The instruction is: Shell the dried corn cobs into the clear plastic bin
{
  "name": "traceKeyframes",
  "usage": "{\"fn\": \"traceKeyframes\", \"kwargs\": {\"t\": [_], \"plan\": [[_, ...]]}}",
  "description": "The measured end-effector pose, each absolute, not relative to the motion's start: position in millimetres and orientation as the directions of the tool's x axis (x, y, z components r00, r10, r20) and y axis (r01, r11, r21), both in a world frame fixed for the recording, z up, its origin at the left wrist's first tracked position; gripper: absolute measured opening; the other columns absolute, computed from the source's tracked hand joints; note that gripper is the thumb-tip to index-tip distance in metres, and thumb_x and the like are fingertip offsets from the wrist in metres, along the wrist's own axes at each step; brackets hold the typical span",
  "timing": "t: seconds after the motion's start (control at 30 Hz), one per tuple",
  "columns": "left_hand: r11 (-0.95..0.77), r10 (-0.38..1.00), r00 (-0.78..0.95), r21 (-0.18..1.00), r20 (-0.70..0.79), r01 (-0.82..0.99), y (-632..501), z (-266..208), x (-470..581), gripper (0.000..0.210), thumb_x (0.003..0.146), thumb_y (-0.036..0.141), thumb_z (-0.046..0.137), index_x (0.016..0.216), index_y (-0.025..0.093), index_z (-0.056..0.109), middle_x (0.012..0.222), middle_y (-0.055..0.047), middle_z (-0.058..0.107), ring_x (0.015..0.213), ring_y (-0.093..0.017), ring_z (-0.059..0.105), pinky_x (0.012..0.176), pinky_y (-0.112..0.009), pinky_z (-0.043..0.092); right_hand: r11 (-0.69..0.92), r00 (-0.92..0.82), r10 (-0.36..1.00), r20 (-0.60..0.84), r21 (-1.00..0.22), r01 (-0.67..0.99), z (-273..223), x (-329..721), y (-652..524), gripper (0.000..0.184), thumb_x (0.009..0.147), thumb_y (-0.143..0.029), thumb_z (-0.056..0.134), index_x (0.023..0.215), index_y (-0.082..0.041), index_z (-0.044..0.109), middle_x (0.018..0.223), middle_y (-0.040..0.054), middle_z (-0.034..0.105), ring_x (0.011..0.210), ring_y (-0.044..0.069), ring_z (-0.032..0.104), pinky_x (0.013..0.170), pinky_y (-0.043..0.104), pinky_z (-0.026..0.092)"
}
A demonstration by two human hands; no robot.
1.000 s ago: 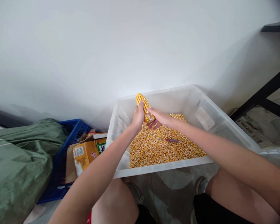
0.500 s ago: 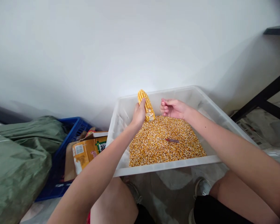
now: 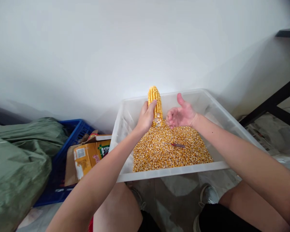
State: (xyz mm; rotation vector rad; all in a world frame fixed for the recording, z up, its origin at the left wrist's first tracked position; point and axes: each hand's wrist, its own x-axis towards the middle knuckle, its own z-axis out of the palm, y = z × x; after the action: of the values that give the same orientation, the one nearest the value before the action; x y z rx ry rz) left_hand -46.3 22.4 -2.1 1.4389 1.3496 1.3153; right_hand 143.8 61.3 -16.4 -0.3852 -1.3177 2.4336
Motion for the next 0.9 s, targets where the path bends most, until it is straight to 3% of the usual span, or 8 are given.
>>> {"fn": "traceKeyframes", "kwargs": {"t": [0.07, 0.2, 0.27, 0.37, 0.5, 0.67, 0.9], "plan": [[-0.174, 0.981, -0.056, 0.973, 0.185, 0.153, 20, 3, -46, 0.047, 0.084, 0.055, 0.052, 0.113, 0.018, 0.057, 0.093, -0.009, 0.061, 0.091, -0.024, 0.057, 0.08, -0.037, 0.046, -0.498, -0.886, 0.448, -0.119, -0.856, -0.137, -18, 143, 60, 0.068, 0.087, -0.073, 0.032, 0.07, -0.015, 0.064, 0.065, 0.0075, 0.062, 0.063, 0.018, 0.056, 0.066, 0.036, 0.05], [-0.16, 0.985, 0.061, 0.987, 0.159, 0.008, 18, 11, -47, 0.069, 0.082, 0.048, 0.058, 0.143, 0.027, 0.032, 0.107, -0.009, 0.062, 0.094, -0.025, 0.061, 0.081, -0.04, 0.047, -0.477, -0.783, 0.594, -0.185, -0.865, -0.157, -21, 135, 60, 0.019, 0.087, -0.027, 0.058, 0.072, -0.015, 0.059, 0.061, 0.0004, 0.054, 0.056, 0.012, 0.05, 0.062, 0.028, 0.047], [-0.151, 0.984, 0.091, 0.988, 0.154, -0.031, 20, 10, -48, 0.073, 0.082, 0.046, 0.057, 0.146, 0.03, 0.027, 0.124, -0.008, 0.057, 0.106, -0.028, 0.058, 0.088, -0.042, 0.046, -0.48, -0.69, 0.69, -0.218, -0.851, -0.211, -22, 130, 61, 0.015, 0.085, -0.018, 0.057, 0.07, -0.017, 0.055, 0.055, -0.0033, 0.045, 0.05, 0.01, 0.042, 0.055, 0.024, 0.043], [-0.092, 0.986, 0.127, 0.989, 0.106, -0.115, 24, 7, -49, 0.075, 0.081, 0.041, 0.054, 0.149, 0.034, 0.023, 0.143, -0.004, 0.045, 0.119, -0.029, 0.051, 0.096, -0.043, 0.044, -0.494, -0.563, 0.785, -0.26, -0.81, -0.315, -21, 126, 65, 0.033, 0.09, -0.024, 0.05, 0.059, -0.019, 0.041, 0.05, -0.0047, 0.032, 0.045, 0.01, 0.033, 0.049, 0.024, 0.036], [0.06, 0.981, 0.196, 0.975, -0.017, -0.215, 23, 5, -50, 0.088, 0.076, 0.03, 0.055, 0.151, 0.037, 0.01, 0.15, -0.002, 0.036, 0.116, -0.029, 0.053, 0.092, -0.045, 0.047, -0.458, -0.504, 0.835, -0.221, -0.787, -0.413, -13, 132, 67, 0.049, 0.095, -0.045, 0.04, 0.055, -0.02, 0.026, 0.049, -0.0033, 0.029, 0.046, 0.011, 0.03, 0.05, 0.026, 0.036], [0.105, 0.975, 0.21, 0.985, -0.075, -0.136, 24, 6, -52, 0.099, 0.073, 0.022, 0.059, 0.151, 0.037, 0.001, 0.15, -0.005, 0.036, 0.108, -0.027, 0.057, 0.086, -0.044, 0.05, -0.471, -0.605, 0.773, -0.189, -0.81, -0.349, -3, 145, 62, 0.059, 0.082, -0.077, 0.031, 0.059, -0.022, 0.031, 0.055, 0.002, 0.043, 0.055, 0.016, 0.042, 0.055, 0.031, 0.042], [0.064, 0.98, 0.182, 0.996, -0.074, 0.056, 36, -12, -57, 0.101, 0.071, 0.025, 0.066, 0.151, 0.033, 0.005, 0.135, -0.01, 0.051, 0.098, -0.023, 0.061, 0.082, -0.039, 0.052, -0.544, -0.741, 0.652, -0.163, -0.781, -0.306, -9, 155, 65, 0.063, 0.081, -0.081, 0.022, 0.061, -0.022, 0.034, 0.056, 0.0041, 0.05, 0.058, 0.018, 0.048, 0.056, 0.034, 0.045]]}}
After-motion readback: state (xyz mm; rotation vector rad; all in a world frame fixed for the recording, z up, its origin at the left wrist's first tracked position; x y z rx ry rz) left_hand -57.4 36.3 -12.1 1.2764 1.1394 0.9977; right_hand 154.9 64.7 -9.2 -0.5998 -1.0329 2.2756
